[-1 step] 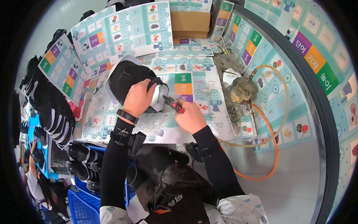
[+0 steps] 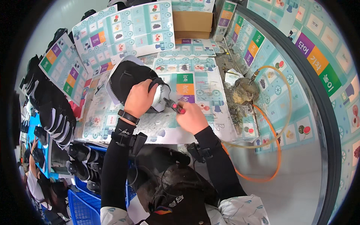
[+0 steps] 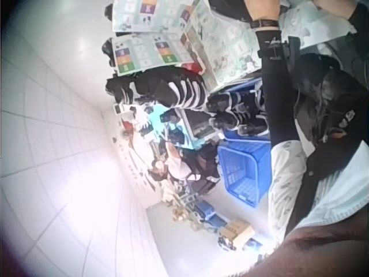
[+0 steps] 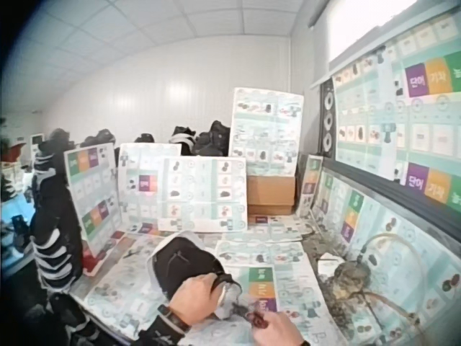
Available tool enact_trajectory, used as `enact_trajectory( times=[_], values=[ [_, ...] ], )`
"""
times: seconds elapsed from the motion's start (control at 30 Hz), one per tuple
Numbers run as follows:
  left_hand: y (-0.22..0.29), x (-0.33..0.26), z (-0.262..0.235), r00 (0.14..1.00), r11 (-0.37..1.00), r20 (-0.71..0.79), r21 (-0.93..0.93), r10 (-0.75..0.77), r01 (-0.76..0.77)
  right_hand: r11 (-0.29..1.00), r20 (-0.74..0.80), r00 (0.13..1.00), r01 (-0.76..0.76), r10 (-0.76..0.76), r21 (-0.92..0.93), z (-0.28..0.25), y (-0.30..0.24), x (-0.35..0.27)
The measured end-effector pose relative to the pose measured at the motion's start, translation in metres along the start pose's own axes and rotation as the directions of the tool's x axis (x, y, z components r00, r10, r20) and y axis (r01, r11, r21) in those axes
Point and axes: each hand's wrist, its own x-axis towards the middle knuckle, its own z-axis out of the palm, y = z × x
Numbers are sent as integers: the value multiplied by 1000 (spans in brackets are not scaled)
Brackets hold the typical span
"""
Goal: Trim excess material from the edges of a sneaker upper using a manual trimming tool.
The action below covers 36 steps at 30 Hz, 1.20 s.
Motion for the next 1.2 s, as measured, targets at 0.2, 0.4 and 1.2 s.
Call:
enact_trajectory(
  times=[0.2, 0.4, 1.2],
  values=[
    [3, -20, -16, 1000, 998, -12, -67, 1, -2, 992, 25, 995, -94, 92, 90, 5, 7, -3],
    [13, -69, -25, 994, 988, -39, -122, -98, 93, 978, 224, 964, -173, 143, 117, 3, 7, -2],
    [34, -135, -30, 964, 943, 9, -205, -267, 264, 939, 534, 837, -271, 122, 211, -22, 2, -18]
  ],
)
